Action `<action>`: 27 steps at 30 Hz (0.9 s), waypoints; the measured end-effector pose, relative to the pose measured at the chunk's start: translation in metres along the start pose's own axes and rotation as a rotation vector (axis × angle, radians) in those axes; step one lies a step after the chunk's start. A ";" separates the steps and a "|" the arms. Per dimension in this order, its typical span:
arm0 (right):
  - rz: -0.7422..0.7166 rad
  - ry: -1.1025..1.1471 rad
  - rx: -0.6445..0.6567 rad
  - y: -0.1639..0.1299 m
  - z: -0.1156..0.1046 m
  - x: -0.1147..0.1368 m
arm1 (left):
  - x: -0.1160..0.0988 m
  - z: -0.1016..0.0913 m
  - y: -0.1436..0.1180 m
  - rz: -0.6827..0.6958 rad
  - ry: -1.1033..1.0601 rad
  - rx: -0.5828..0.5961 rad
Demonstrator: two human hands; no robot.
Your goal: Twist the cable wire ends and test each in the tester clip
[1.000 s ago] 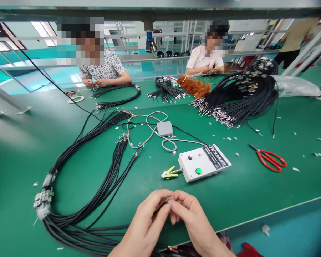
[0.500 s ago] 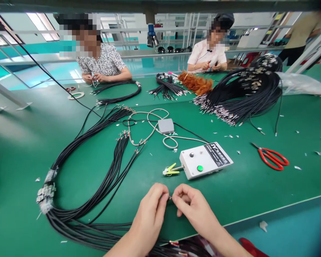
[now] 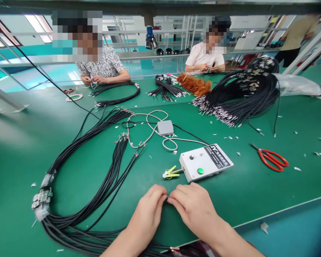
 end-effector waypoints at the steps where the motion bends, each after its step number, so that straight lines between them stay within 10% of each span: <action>1: -0.017 -0.046 0.005 0.003 0.001 0.002 | -0.002 0.000 0.000 0.039 0.088 0.004; 13: -0.039 -0.467 0.025 0.048 -0.024 -0.026 | 0.013 -0.035 0.021 -0.096 -0.014 -0.129; 27: -0.107 -0.439 -0.037 0.059 -0.019 -0.031 | 0.026 -0.024 0.030 -0.124 0.098 -0.187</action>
Point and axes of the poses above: each hand's wrist, its own y-axis towards the middle knuckle, its own z-axis out of the palm, x = y × z, the point moved 7 cm from there along y, towards the middle knuckle, and after that the axes turned 13 degrees about x, right-handed, at the moved point
